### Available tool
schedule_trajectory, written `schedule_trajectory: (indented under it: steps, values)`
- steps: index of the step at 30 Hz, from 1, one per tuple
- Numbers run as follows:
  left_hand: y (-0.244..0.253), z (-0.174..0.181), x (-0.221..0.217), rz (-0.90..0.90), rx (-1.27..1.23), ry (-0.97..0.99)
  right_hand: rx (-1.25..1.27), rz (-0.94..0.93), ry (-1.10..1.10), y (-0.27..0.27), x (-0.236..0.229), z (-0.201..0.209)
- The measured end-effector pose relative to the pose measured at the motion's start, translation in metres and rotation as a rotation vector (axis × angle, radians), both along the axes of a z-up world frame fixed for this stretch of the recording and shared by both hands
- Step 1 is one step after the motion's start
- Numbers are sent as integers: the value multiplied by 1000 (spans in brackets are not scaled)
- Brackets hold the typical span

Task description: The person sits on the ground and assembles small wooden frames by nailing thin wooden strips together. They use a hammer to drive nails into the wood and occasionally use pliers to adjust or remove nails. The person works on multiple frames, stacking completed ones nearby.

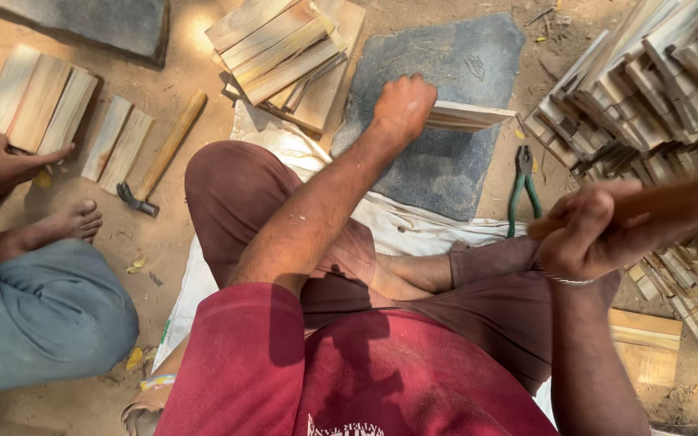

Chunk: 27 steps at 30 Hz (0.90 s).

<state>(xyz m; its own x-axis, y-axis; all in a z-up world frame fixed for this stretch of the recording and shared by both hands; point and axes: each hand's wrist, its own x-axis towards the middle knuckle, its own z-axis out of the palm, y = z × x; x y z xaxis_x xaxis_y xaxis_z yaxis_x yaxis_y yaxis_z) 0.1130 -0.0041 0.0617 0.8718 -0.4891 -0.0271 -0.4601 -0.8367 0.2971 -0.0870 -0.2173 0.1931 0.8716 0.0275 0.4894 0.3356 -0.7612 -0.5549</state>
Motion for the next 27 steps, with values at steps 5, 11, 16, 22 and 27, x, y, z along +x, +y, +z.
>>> schedule_trajectory:
  steps: [5, 11, 16, 22, 27]
  values:
    - [-3, 6, 3, 14, 47, 13, -292, -54, 213, 13, 6, -28]
    - [-3, -3, -1, 12, -37, -54, -177, -108, 277, 18, 0, -21]
    - [8, 50, -15, -21, -147, -87, 8, -268, 542, 18, -16, -17]
    - [3, 99, -55, 21, -590, 159, 159, -160, 166, 6, -74, -22]
    - [-27, 94, -65, 12, -587, 115, 766, -114, 170, -13, -80, -1]
